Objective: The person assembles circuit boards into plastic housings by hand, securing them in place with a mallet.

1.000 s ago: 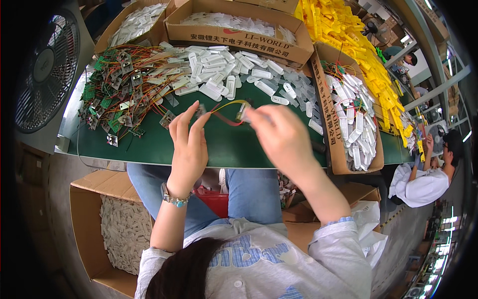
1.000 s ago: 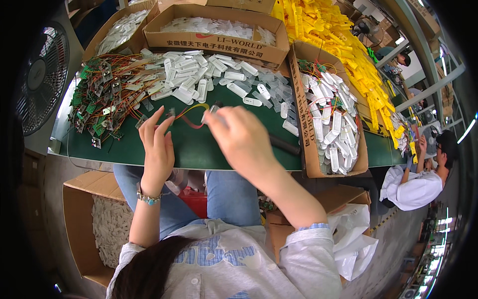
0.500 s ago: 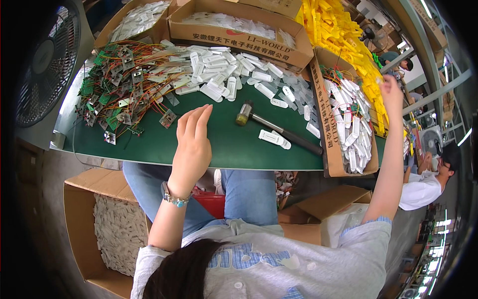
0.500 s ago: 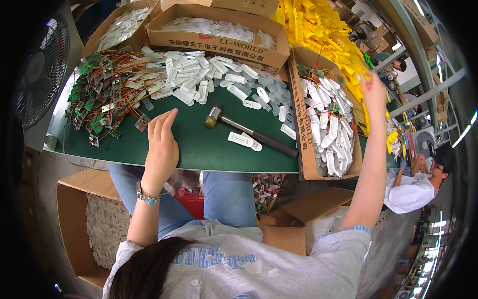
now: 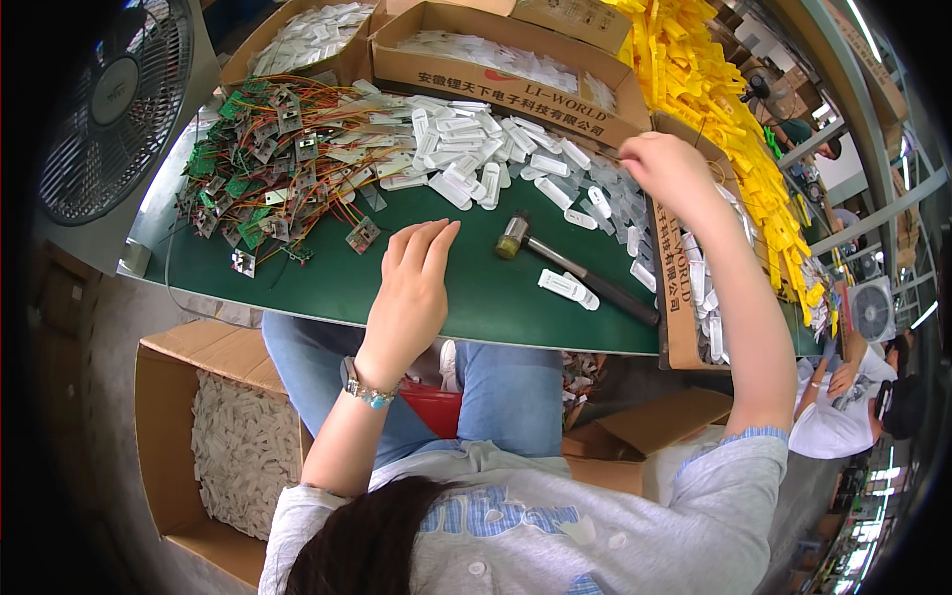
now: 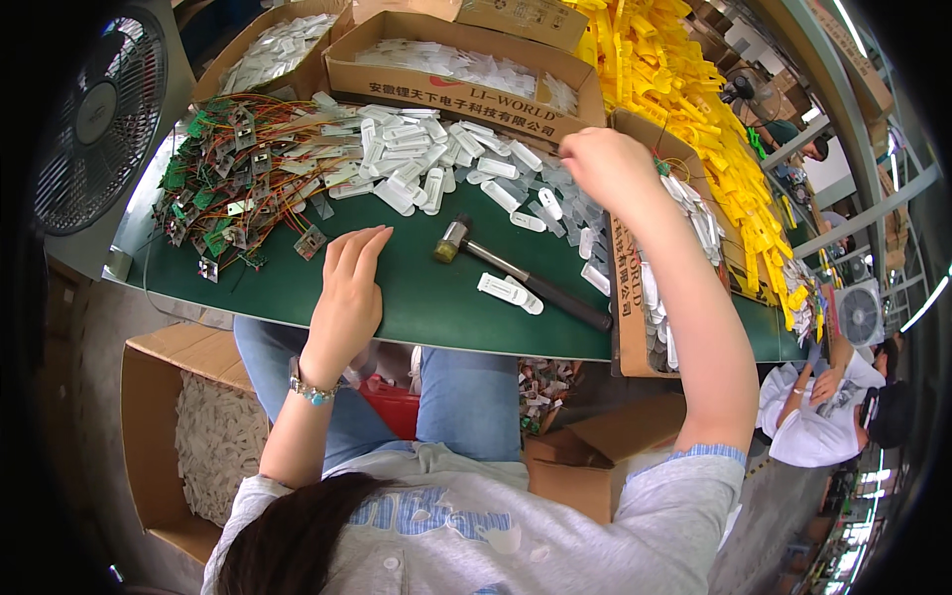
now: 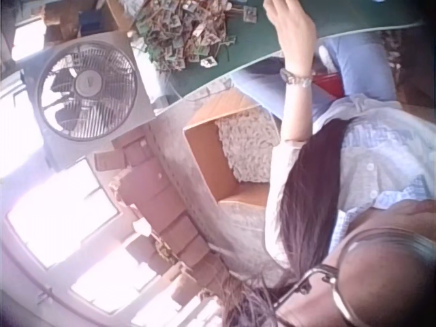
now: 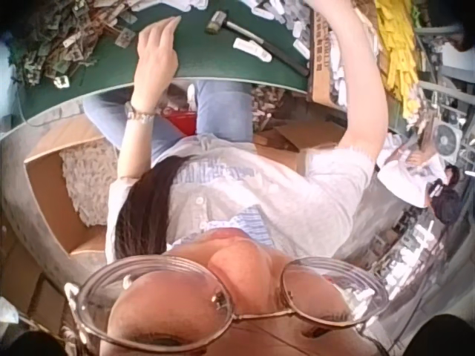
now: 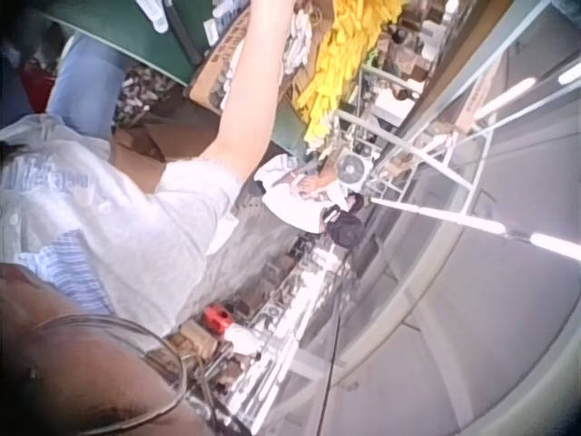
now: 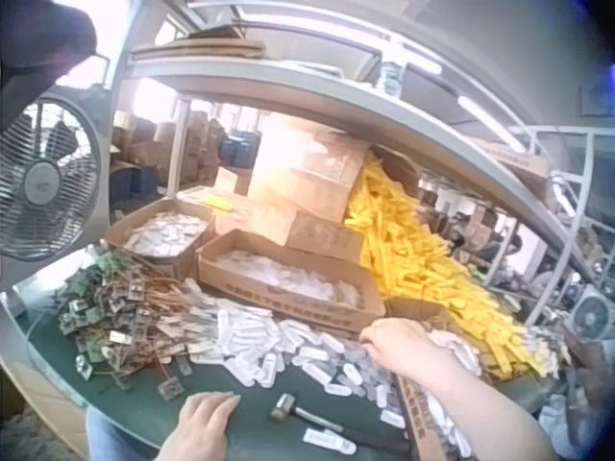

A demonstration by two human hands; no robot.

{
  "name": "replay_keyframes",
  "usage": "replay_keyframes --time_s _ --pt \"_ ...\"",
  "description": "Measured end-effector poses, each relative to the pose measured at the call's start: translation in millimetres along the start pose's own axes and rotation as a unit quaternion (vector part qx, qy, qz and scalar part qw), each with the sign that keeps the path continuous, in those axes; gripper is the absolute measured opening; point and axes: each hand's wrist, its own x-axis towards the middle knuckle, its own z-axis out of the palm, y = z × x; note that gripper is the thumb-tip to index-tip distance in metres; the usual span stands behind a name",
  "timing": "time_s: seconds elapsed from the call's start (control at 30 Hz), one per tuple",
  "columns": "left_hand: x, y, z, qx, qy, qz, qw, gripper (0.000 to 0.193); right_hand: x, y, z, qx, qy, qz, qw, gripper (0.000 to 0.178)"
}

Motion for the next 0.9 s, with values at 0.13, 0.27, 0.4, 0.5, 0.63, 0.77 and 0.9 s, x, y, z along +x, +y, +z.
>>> replay_keyframes --time_s 0.13,0.27,0.4,0.5,0.63,0.77,0.9 --pt "-0.7 -4.2 1.2 0.003 -0.002 0.01 1.0 0.059 39.6 -27.5 67.9 -0.027 0.002 -0.11 0.994 0.012" --pt "-0.7 -3.1 0.1 -0.014 -0.001 0.022 1.0 0.063 49.3 -39.6 104.8 -0.08 0.072 -0.143 0.984 0.011" --pt "-0.4 -1.4 1.8 -0.01 -0.01 0.037 0.999 0.06 53.3 -49.5 96.3 -0.082 0.081 -0.116 0.987 0.011" --pt "-2.0 -3.5 3.2 -0.008 -0.005 0.038 0.999 0.06 48.0 -72.2 70.5 -0.096 0.128 -0.08 0.984 0.008" --pt "-3.9 -5.2 3.7 -0.011 -0.007 0.033 0.999 0.058 6.4 -120.8 33.3 -0.067 0.104 -0.173 0.977 0.005" --pt "-4.4 -5.5 4.8 -0.025 0.0 0.014 1.0 0.048 -55.6 -150.2 44.5 -0.088 0.096 -0.237 0.963 0.008" --pt "-6.0 -2.9 7.6 -0.039 0.014 -0.003 0.999 0.038 -94.5 -151.8 68.7 -0.108 0.108 -0.257 0.954 0.017"
